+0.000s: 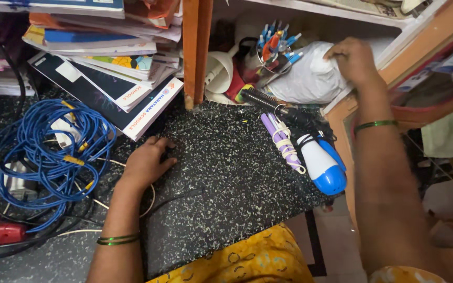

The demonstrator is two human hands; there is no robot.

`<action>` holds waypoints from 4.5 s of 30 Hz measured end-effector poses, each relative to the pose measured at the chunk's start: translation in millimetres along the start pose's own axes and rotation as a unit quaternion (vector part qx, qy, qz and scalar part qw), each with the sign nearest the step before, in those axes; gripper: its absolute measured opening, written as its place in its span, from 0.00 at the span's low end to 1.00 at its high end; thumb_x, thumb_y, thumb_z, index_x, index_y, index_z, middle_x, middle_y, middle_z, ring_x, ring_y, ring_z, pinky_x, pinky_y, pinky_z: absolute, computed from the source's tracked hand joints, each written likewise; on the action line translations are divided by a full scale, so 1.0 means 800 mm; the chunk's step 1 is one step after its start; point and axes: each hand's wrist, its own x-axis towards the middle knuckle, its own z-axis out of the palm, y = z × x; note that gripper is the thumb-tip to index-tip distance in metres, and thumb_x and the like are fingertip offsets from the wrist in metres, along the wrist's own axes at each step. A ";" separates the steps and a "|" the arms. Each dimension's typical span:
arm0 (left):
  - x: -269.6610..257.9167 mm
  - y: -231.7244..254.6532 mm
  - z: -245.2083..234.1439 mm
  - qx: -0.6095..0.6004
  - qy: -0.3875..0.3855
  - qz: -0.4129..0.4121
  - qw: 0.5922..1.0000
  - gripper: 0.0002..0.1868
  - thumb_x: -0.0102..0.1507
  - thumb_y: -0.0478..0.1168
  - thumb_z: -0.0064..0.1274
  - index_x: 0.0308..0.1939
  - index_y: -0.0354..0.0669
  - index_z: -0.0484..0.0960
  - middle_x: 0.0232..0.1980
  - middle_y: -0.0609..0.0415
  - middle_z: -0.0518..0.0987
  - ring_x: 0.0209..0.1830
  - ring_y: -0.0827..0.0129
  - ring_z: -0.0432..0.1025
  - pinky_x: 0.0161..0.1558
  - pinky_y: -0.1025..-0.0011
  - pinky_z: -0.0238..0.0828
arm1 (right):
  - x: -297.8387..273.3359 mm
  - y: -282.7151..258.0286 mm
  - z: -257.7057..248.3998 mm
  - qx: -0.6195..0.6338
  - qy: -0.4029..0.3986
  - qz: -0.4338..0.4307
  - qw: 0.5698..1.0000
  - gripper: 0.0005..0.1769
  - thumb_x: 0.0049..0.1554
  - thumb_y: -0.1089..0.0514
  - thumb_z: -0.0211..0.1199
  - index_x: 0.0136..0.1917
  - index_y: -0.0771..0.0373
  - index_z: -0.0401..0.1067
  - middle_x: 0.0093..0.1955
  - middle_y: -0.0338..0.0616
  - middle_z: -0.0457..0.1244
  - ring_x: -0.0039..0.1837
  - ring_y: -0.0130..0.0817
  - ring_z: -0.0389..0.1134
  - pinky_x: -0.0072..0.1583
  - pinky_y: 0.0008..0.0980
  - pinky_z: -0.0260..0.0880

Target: The person wraps a white cable around a purple hair straightener, then picks up a black hair straightener and wraps its cord around the body. The person places both items on the cluttered countertop.

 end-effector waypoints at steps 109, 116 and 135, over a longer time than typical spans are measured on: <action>0.010 0.164 0.115 -0.520 0.072 0.207 0.825 0.17 0.76 0.46 0.51 0.61 0.35 0.76 0.56 0.46 0.80 0.60 0.59 0.75 0.68 0.63 0.71 | -0.089 -0.430 -0.054 0.815 -0.016 0.077 0.574 0.40 0.63 0.50 0.55 0.80 0.44 0.37 0.40 0.41 0.58 0.41 0.29 0.60 0.45 0.32 0.66; 0.067 0.104 0.144 -0.628 0.109 0.082 0.766 0.28 0.64 0.36 0.55 0.66 0.44 0.63 0.60 0.58 0.74 0.61 0.73 0.69 0.63 0.72 0.65 | -0.056 -0.391 0.093 0.867 -0.075 0.180 0.458 0.19 0.68 0.56 0.52 0.71 0.62 0.60 0.35 0.33 0.53 0.33 0.20 0.52 0.32 0.17 0.50; 0.055 0.009 0.050 -0.598 0.212 0.028 0.772 0.10 0.68 0.45 0.58 0.40 0.41 0.84 0.39 0.63 0.83 0.38 0.82 0.72 0.45 0.81 0.68 | -0.073 -0.312 0.118 0.897 -0.033 0.152 0.414 0.28 0.59 0.49 0.63 0.66 0.68 0.66 0.40 0.34 0.60 0.40 0.25 0.58 0.43 0.28 0.61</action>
